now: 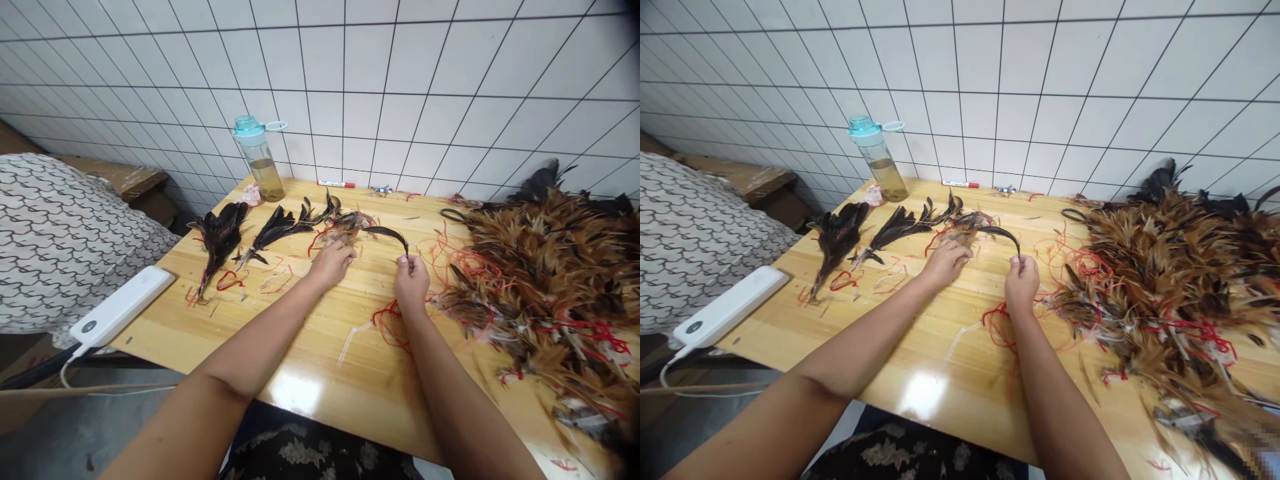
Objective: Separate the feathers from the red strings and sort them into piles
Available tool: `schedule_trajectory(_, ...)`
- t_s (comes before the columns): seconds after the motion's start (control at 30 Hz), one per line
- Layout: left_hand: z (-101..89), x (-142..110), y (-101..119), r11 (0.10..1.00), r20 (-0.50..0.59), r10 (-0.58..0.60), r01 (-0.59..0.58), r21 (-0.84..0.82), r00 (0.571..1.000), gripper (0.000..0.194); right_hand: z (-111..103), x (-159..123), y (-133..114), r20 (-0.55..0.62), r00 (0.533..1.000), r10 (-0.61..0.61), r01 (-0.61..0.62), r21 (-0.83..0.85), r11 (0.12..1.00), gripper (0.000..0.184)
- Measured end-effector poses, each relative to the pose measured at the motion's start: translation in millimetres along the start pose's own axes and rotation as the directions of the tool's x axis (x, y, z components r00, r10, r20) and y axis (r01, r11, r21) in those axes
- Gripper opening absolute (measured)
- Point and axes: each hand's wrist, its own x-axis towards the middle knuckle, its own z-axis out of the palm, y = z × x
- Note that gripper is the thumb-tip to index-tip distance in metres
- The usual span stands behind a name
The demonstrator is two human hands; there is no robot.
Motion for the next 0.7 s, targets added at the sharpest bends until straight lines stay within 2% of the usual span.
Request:
schedule_trajectory(0.1, 0.0, 0.9, -4.1, 0.999, -0.023, -0.024, 0.023, -0.025, 0.999, 0.015, -0.5, -0.9, -2.7, 0.016, 1.000, -0.023, 0.025, -0.114, 0.993, 0.018)
schedule_trajectory(0.27, -2.4, 2.3, -6.3, 0.991, -0.088, -0.073, 0.062, -0.122, 0.993, 0.014, -3.5, -4.3, -10.6, -0.032, 0.992, -0.120, 0.108, -0.252, 0.962, 0.019)
schedule_trajectory(0.4, -7.5, 3.8, -2.8, 0.939, -0.137, -0.211, 0.161, -0.304, 0.968, 0.008, -8.7, -6.4, -17.5, -0.051, 0.965, -0.258, 0.224, -0.354, 0.908, 0.022)
schedule_trajectory(0.5, -8.3, 4.7, 1.2, 0.840, -0.133, -0.326, 0.222, -0.495, 0.936, 0.008, -11.0, -8.3, -22.5, 0.013, 0.924, -0.382, 0.349, -0.430, 0.832, 0.020)
schedule_trajectory(0.57, -7.2, 4.9, 5.0, 0.760, -0.114, -0.354, 0.215, -0.613, 0.928, 0.010, -10.2, -10.2, -24.3, 0.079, 0.899, -0.431, 0.420, -0.429, 0.800, 0.019)
schedule_trajectory(0.63, -5.9, 4.3, 10.2, 0.699, -0.095, -0.333, 0.178, -0.692, 0.938, 0.013, -7.5, -12.3, -24.2, 0.150, 0.885, -0.440, 0.463, -0.367, 0.807, 0.019)
schedule_trajectory(0.7, -5.6, 2.8, 16.4, 0.683, -0.093, -0.273, 0.124, -0.720, 0.958, 0.015, -3.5, -14.3, -22.3, 0.224, 0.888, -0.400, 0.450, -0.257, 0.855, 0.019)
